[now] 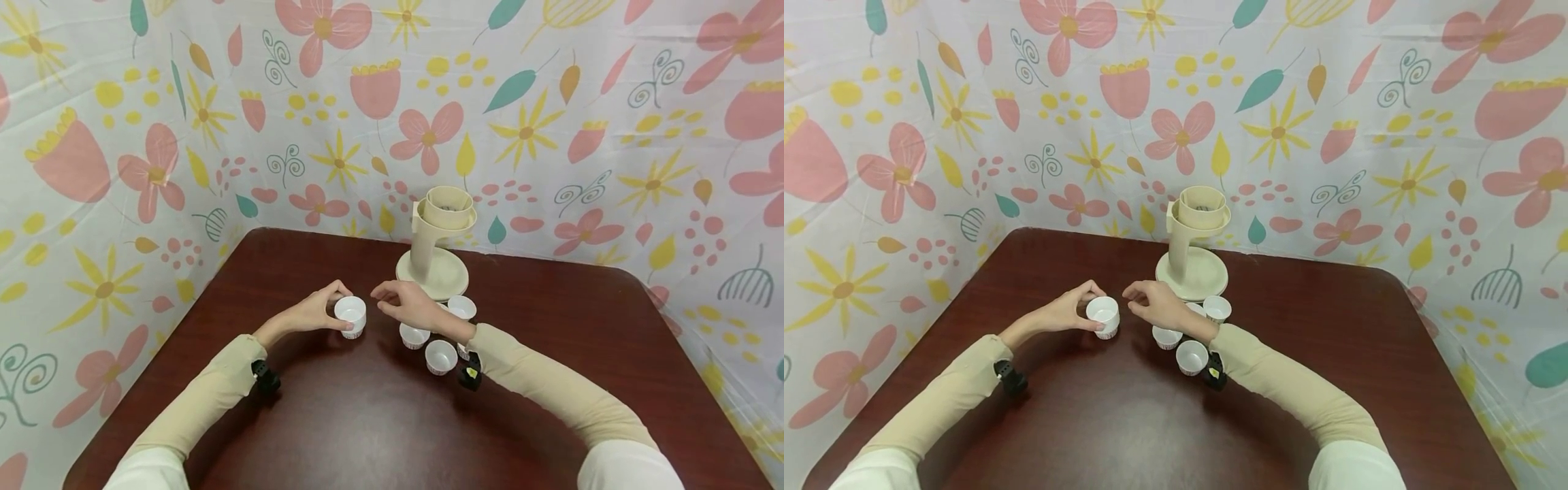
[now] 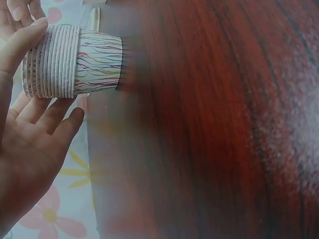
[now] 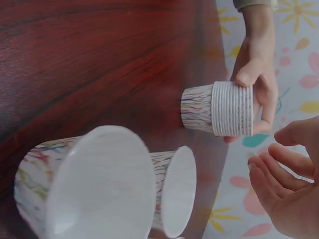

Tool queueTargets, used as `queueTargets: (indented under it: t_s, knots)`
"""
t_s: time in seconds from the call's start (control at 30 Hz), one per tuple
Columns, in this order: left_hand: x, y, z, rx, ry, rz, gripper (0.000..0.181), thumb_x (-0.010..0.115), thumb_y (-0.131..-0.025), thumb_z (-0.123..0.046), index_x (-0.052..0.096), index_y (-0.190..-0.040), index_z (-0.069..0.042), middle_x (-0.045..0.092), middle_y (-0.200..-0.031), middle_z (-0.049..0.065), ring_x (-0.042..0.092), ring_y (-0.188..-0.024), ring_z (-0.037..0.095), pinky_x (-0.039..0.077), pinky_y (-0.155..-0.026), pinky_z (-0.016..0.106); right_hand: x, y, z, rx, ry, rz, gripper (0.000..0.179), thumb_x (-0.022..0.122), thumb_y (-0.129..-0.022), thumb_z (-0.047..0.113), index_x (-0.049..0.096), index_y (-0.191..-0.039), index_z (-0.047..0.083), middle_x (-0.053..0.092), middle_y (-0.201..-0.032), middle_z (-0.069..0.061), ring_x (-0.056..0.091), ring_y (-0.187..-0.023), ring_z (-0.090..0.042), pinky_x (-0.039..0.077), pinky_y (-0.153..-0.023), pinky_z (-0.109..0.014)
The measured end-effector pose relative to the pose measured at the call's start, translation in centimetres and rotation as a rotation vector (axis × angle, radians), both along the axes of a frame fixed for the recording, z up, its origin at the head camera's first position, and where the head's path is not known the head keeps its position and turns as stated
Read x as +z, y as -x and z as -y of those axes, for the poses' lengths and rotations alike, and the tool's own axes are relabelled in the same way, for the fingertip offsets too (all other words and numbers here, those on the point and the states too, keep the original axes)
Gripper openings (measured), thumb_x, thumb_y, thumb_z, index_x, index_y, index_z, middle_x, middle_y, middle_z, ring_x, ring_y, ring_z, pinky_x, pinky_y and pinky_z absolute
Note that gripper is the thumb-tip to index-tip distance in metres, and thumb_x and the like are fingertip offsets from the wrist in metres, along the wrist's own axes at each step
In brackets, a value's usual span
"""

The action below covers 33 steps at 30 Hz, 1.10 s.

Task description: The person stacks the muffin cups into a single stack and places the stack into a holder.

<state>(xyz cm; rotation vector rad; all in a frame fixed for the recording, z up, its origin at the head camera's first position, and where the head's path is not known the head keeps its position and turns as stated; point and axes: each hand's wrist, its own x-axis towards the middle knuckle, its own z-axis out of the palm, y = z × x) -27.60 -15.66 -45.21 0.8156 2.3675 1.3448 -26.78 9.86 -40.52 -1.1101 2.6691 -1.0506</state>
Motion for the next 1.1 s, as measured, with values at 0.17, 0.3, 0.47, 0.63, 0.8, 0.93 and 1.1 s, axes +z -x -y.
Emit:
queueTargets:
  t_s: [0.17,0.3,0.47,0.63,0.8,0.93,1.1]
  knots:
    - [-0.1,0.1,0.0,0.004,-0.009,-0.008,0.054,0.081,-0.079,-0.018,0.044,-0.117,-0.010,0.067,-0.120,0.009,0.063,-0.106,0.018,0.046,-0.092,0.037,-0.3,0.2,-0.8,-0.038,0.035,0.013,0.024,0.060,-0.092,0.006,0.063,-0.116,0.003,0.068,-0.110,-0.011,0.066,-0.101,-0.022,0.052,-0.089,-0.033]
    - [-0.1,0.1,0.0,0.012,-0.005,-0.021,0.056,0.082,-0.078,-0.018,0.045,-0.118,-0.010,0.067,-0.120,0.008,0.063,-0.108,0.020,0.044,-0.093,0.039,-0.3,0.6,-1.5,-0.057,0.035,0.031,0.026,0.060,-0.093,0.007,0.062,-0.118,0.002,0.068,-0.112,-0.012,0.066,-0.103,-0.024,0.052,-0.090,-0.034]
    - [-0.2,0.1,0.1,0.010,0.001,-0.020,0.058,0.081,-0.079,-0.016,0.044,-0.122,-0.007,0.066,-0.122,0.011,0.062,-0.109,0.024,0.044,-0.093,0.041,-0.1,0.7,-2.4,-0.058,0.019,0.024,0.027,0.061,-0.091,0.006,0.063,-0.117,-0.001,0.068,-0.112,-0.016,0.066,-0.104,-0.027,0.052,-0.091,-0.037]
    - [-0.1,0.0,0.0,-0.002,0.007,-0.005,0.058,0.080,-0.079,-0.011,0.043,-0.124,-0.003,0.066,-0.122,0.014,0.063,-0.108,0.025,0.045,-0.093,0.041,-0.2,0.4,-3.3,-0.028,0.005,-0.005,0.027,0.063,-0.088,0.007,0.064,-0.115,-0.001,0.068,-0.111,-0.016,0.065,-0.102,-0.029,0.052,-0.088,-0.038]
    - [1.8,-1.1,-0.3,-0.013,-0.008,-0.004,0.054,0.078,-0.080,-0.008,0.043,-0.121,-0.001,0.067,-0.119,0.015,0.063,-0.106,0.025,0.045,-0.092,0.040,-0.7,0.5,-4.2,-0.024,-0.040,0.015,0.035,0.068,-0.086,0.010,0.062,-0.119,0.000,0.066,-0.119,-0.017,0.064,-0.108,-0.030,0.051,-0.092,-0.042]
    - [2.5,-1.5,-0.4,-0.015,-0.019,-0.013,0.053,0.078,-0.081,-0.010,0.044,-0.120,-0.001,0.067,-0.118,0.015,0.064,-0.103,0.024,0.046,-0.091,0.040,-0.8,0.3,-4.8,-0.037,-0.108,0.062,0.046,0.072,-0.085,0.016,0.059,-0.127,0.000,0.063,-0.127,-0.016,0.059,-0.119,-0.031,0.046,-0.099,-0.046]
    - [2.3,-1.6,-0.5,-0.016,-0.013,-0.011,0.054,0.079,-0.080,-0.012,0.044,-0.120,-0.002,0.067,-0.118,0.014,0.064,-0.103,0.022,0.045,-0.091,0.038,-0.8,-0.2,-5.3,-0.033,-0.171,0.069,0.053,0.075,-0.083,0.022,0.058,-0.129,0.001,0.061,-0.130,-0.015,0.064,-0.090,-0.028,0.047,-0.093,-0.045]
